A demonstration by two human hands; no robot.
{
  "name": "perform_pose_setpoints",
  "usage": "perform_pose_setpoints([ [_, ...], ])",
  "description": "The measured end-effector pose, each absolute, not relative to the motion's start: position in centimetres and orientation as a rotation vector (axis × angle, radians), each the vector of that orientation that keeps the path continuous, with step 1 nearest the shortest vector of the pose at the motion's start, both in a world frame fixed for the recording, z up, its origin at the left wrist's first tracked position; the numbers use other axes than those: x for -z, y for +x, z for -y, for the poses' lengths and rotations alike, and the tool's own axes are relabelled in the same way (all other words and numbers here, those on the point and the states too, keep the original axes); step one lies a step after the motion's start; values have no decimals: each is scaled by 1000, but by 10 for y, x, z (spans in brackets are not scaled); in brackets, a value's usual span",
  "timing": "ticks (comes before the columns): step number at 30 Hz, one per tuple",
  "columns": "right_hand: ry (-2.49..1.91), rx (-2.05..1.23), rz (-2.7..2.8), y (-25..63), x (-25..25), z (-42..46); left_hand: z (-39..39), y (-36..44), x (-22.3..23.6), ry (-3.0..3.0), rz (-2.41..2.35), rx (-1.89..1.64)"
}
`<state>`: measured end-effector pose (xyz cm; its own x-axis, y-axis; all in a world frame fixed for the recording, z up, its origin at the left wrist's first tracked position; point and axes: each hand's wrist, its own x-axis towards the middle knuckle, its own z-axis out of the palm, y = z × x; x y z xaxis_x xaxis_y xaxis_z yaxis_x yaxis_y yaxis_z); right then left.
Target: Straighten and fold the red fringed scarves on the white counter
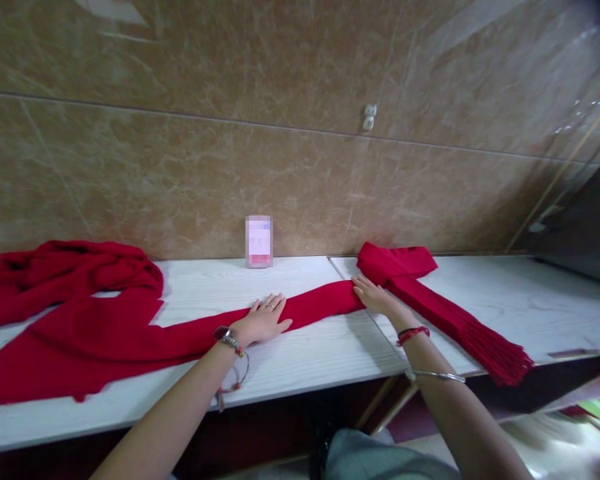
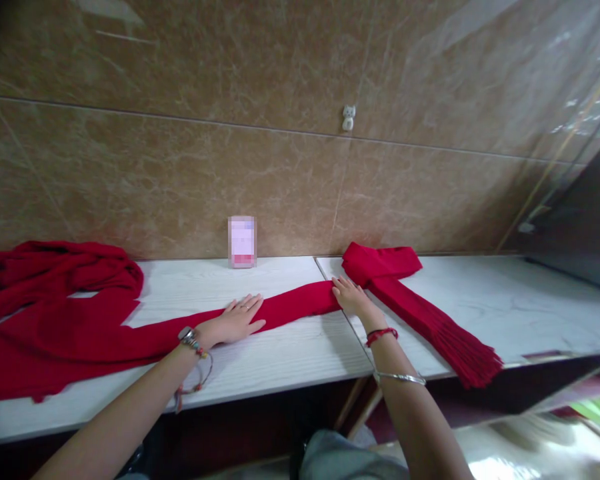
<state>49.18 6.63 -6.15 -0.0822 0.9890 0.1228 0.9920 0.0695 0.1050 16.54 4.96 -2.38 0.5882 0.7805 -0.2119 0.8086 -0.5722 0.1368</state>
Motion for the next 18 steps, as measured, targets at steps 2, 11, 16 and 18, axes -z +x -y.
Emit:
perform_pose_setpoints([
  [2,-2153,227,2146,490,52,-65,-50,166,25,2597,-1338,176],
  [11,-1657,180,2383,401,26,-48,-47,172,33,2828,-1217,-88],
  [16,-1647,277,2494,384,40,-40,-44,173,32,2787,-1212,-9],
  [18,-1712,271,2471,395,42,-42,-44,173,31,2782,-1217,7],
])
